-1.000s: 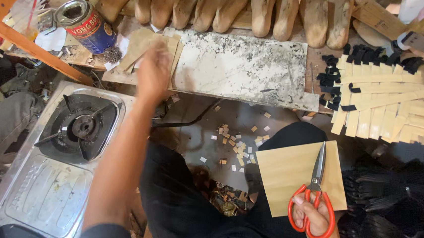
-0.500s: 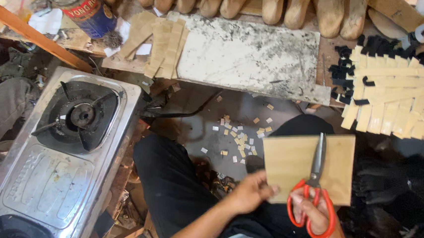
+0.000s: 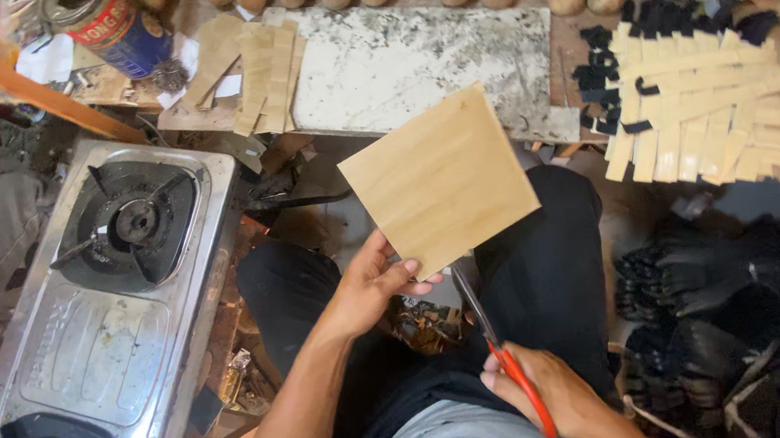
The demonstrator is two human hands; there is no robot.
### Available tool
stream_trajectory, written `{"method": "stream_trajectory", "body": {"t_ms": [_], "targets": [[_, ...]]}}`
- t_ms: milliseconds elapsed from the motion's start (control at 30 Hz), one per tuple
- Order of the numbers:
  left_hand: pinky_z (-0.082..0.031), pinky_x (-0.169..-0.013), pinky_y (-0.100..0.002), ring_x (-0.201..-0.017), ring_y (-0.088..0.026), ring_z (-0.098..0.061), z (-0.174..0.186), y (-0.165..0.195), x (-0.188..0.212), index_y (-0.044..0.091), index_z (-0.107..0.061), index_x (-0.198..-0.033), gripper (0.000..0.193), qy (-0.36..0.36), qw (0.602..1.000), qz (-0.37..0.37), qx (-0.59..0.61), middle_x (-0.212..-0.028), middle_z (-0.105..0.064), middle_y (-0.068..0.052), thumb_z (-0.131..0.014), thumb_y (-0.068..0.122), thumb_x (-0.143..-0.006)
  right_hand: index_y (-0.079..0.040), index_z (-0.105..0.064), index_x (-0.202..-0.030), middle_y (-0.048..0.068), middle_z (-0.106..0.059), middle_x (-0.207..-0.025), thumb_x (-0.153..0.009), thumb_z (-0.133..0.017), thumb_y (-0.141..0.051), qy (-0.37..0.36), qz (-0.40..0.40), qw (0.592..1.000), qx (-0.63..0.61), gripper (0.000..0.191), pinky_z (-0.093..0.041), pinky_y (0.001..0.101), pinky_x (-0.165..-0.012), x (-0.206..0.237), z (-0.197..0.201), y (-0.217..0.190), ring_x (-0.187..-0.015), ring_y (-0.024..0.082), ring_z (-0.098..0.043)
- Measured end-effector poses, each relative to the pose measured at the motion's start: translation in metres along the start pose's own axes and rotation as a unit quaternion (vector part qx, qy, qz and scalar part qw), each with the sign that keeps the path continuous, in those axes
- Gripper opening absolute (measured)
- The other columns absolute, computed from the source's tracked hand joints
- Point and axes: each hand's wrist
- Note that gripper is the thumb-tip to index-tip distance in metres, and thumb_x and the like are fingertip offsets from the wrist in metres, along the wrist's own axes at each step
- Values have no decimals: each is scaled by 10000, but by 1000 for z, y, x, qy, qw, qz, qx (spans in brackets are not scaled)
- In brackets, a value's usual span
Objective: The person sits on the floor and cuts a thin wooden board into narrow strips using red-handled scissors, trimming pieces off the edge one at a time and setting the cut strips aside with the growing pile of finished strips.
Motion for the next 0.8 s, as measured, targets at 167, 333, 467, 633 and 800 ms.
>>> {"method": "stream_trajectory", "body": {"t_ms": [167, 333, 467, 633, 800], "targets": [[-610, -801, -322, -989, -202, -708, -10, -37, -1, 13, -489, -1377, 401, 11, 1000, -18, 3, -1181, -692, -107, -582, 24, -987, -53, -667, -903, 138, -680, -700, -880, -668, -360, 22, 24, 999, -4, 308, -525, 412, -663, -8, -2, -16, -693, 311, -702], [-625, -821, -337, -964, -152, -636, -11, -52, -2, 5, -536, -1384, 370, 3, 999, -45, 13, -1099, -658, -96, -604, 14, -1021, -49, -670, -908, 138, -675, -680, -864, -679, -370, 26, -8, 1000, 2, 324, -529, 410, -665, -8, 0, -23, -671, 311, -697], [-613, -797, -318, -976, -157, -681, -13, -49, -2, 21, -522, -1340, 371, 5, 1000, -17, 18, -1126, -695, -68, -592, 32, -975, -57, -673, -978, 139, -671, -666, -855, -693, -366, 36, -3, 999, 0, 334, -522, 412, -650, -6, 2, -25, -659, 309, -692], [-614, -811, -316, -956, -121, -641, -20, -45, -1, 13, -519, -1366, 395, 0, 1000, -16, 25, -1106, -660, -61, -608, 35, -982, -60, -679, -980, 137, -662, -649, -858, -687, -379, 35, -17, 999, -4, 342, -523, 404, -650, -5, 3, -24, -642, 299, -693], [-619, -805, -307, -925, -117, -626, -19, -48, -1, 2, -524, -1368, 394, -8, 1000, -25, 10, -1076, -647, -63, -610, 32, -985, -57, -672, -986, 133, -651, -641, -851, -691, -360, 32, -28, 999, -18, 333, -519, 408, -642, -4, 3, -22, -632, 295, -683]]}}
Point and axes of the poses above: each hand's wrist, its own x-axis away from the middle knuckle, its own z-axis out of the back of the hand, y = z × x
